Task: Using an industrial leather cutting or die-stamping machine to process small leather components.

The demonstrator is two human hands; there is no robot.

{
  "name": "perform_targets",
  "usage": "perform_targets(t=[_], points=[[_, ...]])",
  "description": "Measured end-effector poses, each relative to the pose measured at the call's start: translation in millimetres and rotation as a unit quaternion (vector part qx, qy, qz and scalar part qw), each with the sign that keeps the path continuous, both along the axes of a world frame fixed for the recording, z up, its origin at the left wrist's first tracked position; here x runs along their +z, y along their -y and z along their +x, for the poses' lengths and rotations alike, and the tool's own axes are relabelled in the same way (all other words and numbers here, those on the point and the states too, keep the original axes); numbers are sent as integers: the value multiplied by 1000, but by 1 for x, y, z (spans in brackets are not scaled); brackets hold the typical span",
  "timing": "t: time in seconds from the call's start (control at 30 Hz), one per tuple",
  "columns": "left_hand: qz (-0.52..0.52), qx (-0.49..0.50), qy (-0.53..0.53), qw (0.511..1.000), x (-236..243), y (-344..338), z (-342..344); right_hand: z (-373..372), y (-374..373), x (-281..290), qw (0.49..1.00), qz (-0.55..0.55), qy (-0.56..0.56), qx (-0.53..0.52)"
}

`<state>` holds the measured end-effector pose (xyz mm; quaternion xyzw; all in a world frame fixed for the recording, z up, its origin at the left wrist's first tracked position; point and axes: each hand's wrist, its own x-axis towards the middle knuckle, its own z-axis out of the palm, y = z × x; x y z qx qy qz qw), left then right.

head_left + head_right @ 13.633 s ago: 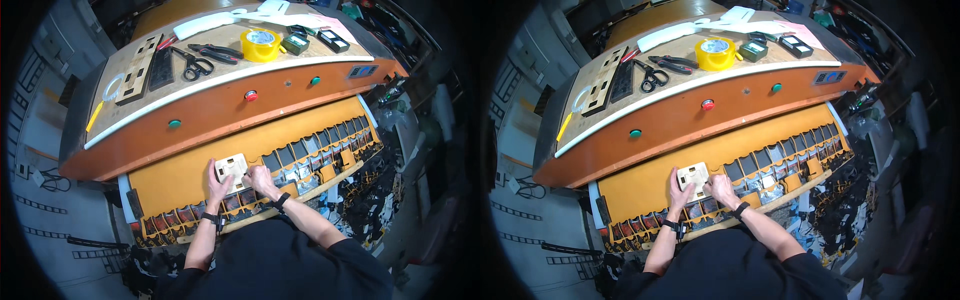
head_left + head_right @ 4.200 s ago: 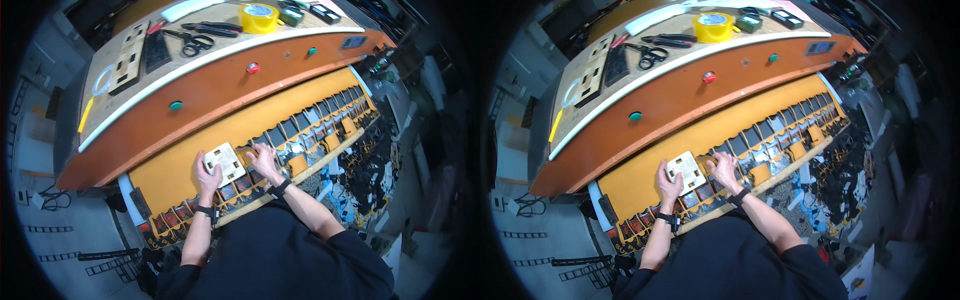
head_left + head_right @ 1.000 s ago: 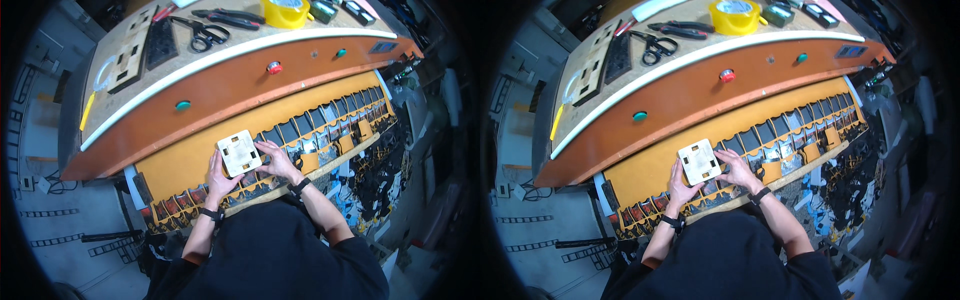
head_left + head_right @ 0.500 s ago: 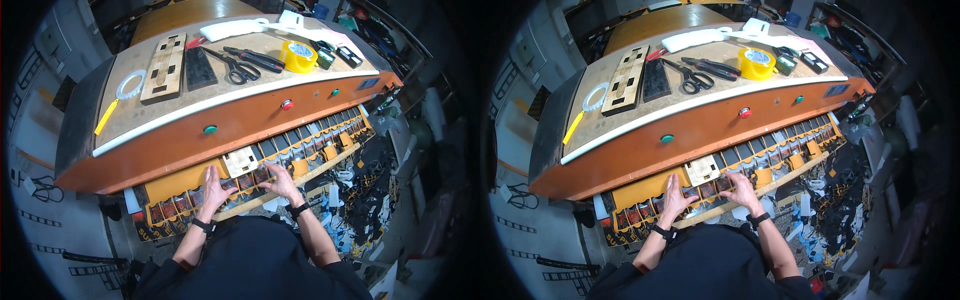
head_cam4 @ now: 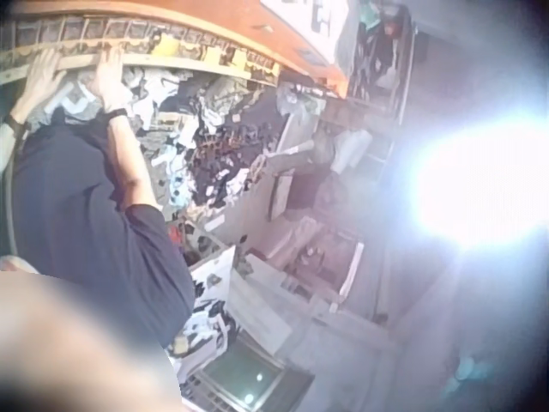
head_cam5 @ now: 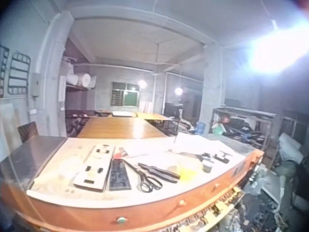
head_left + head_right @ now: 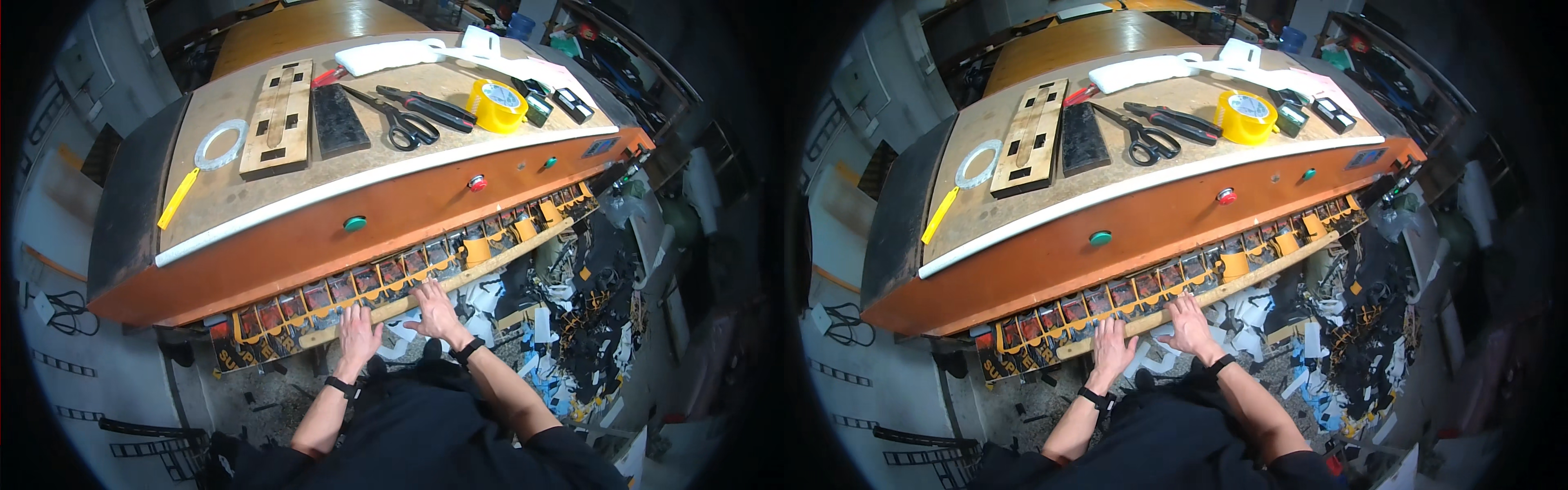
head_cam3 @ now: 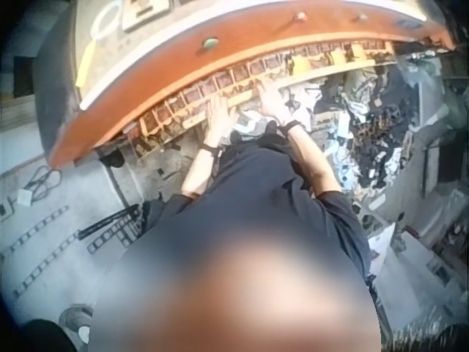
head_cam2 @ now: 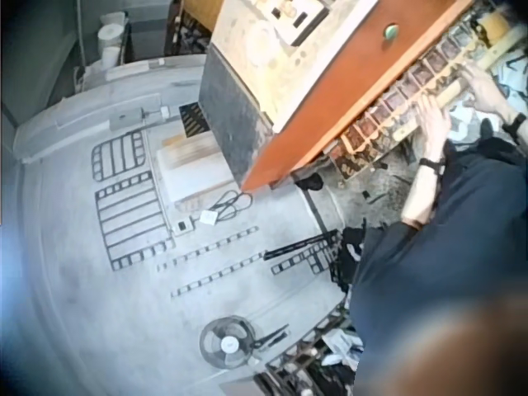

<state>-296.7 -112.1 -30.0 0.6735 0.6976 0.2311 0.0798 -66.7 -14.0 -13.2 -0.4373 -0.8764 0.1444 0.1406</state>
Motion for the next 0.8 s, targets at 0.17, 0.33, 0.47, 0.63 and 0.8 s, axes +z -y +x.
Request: perform_targets(t=[0.17,0.33,0.47,0.63,0.8], points=[[-15,35,-7,999,6,-18,3,16,-29,14,995,-30,-52,84],[-47,99,97,989,18,-14,-10,81,-93,53,900,-234,-363,-60],[90,104,151,979,129,-64,24,198,-201,99,826,-53,-513,-226],[292,43,47,954,210,-127,54,272,-279,136,849,-59,-499,-162],[124,68,85,986,133,-93,49,236,-214,93,890,-180,-372,-193]])
